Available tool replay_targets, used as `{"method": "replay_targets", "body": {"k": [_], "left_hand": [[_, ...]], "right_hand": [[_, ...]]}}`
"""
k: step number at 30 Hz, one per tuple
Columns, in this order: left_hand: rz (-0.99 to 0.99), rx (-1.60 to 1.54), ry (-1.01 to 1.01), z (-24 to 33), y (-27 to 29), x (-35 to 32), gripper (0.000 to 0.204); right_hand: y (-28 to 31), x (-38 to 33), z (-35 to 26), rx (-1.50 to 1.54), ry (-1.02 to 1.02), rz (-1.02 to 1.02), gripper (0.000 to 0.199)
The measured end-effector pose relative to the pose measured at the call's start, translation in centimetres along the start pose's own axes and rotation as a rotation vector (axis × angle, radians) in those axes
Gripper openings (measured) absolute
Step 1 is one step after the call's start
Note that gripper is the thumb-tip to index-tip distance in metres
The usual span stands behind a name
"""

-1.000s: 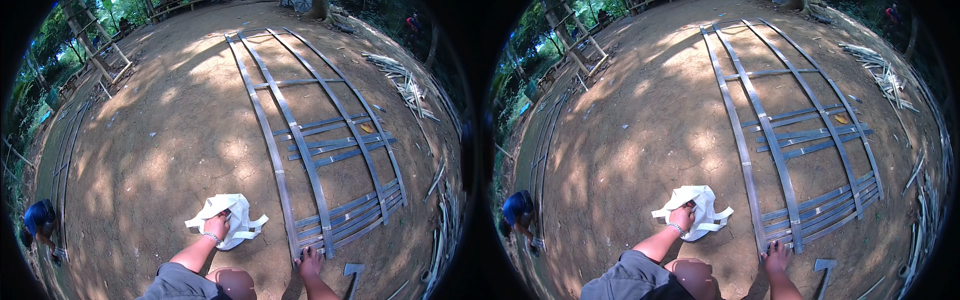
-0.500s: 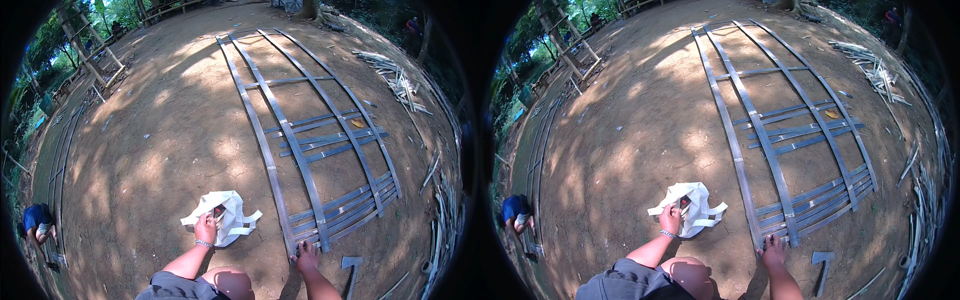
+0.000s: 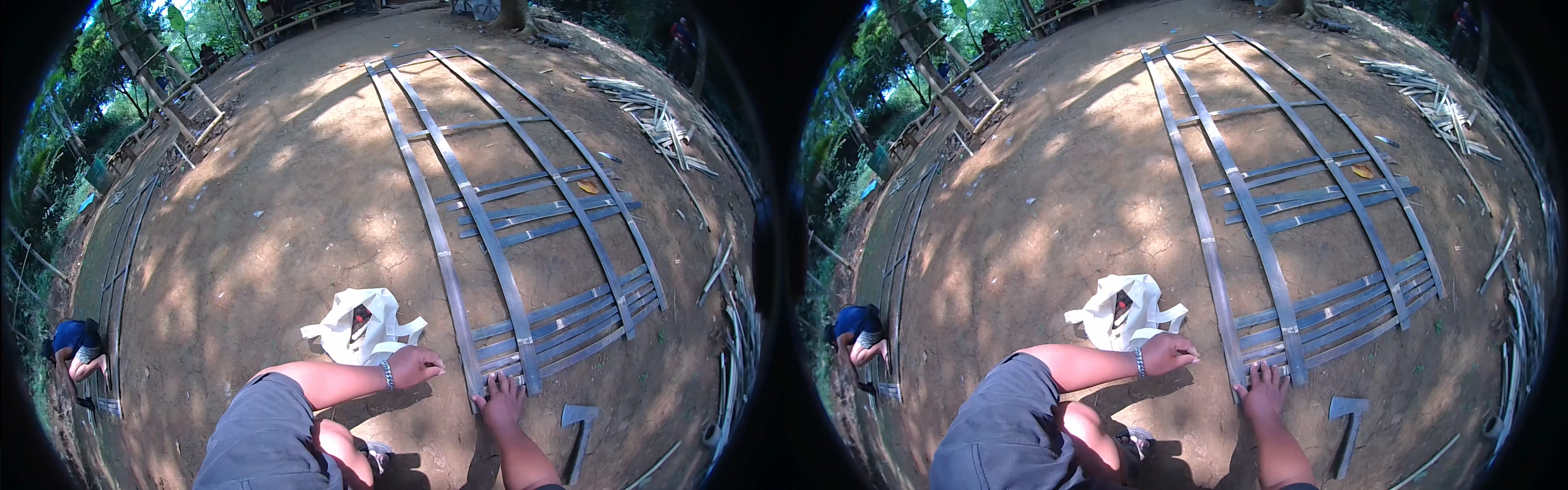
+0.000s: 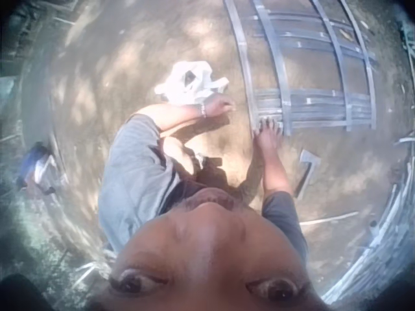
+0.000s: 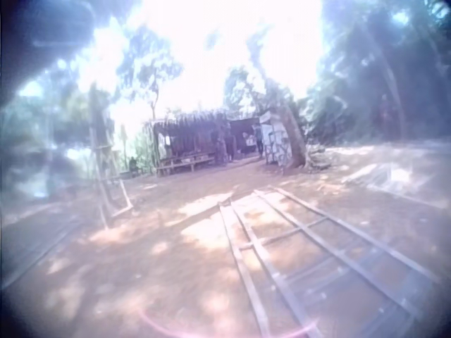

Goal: The person assembles a bamboo frame by hand, picking nails from a bag and driving them into the bamboo slats using an axe as a hammer.

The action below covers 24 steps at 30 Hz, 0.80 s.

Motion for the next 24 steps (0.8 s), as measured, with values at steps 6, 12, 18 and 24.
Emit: {"method": "replay_targets", "body": {"k": [6, 12, 18, 24], "left_hand": [[-0.159, 0.083, -0.05, -1.1, -9.9, 4.8, 0.023], [0.127, 0.059, 0.027, -2.8, -15.8, 3.1, 0.021], [0.297, 0.085, -0.009, -4.1, -16.7, 1.7, 0.015], [0.277, 0.11, 0.048, -5.2, -17.5, 1.1, 0.015]], "right_hand": [[-0.5, 0.0, 0.2, -0.006, -0.041, -0.064, 0.086], [-0.2, 0.0, 0.6, 0.06, -0.052, -0.025, 0.082], [0.1, -0.1, 0.1, 0.044, -0.058, -0.037, 0.085], [-0.9, -0.3, 0.3, 0.03, -0.077, -0.02, 0.084]]}}
Point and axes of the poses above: each hand's wrist, its own x-axis towards the middle knuckle, its own y-axis out of the back of the hand, z = x × y, the point moved 5 cm from there along x, towards the middle knuckle, and after that the axes turned 12 degrees about -y, right-handed, at the moved point
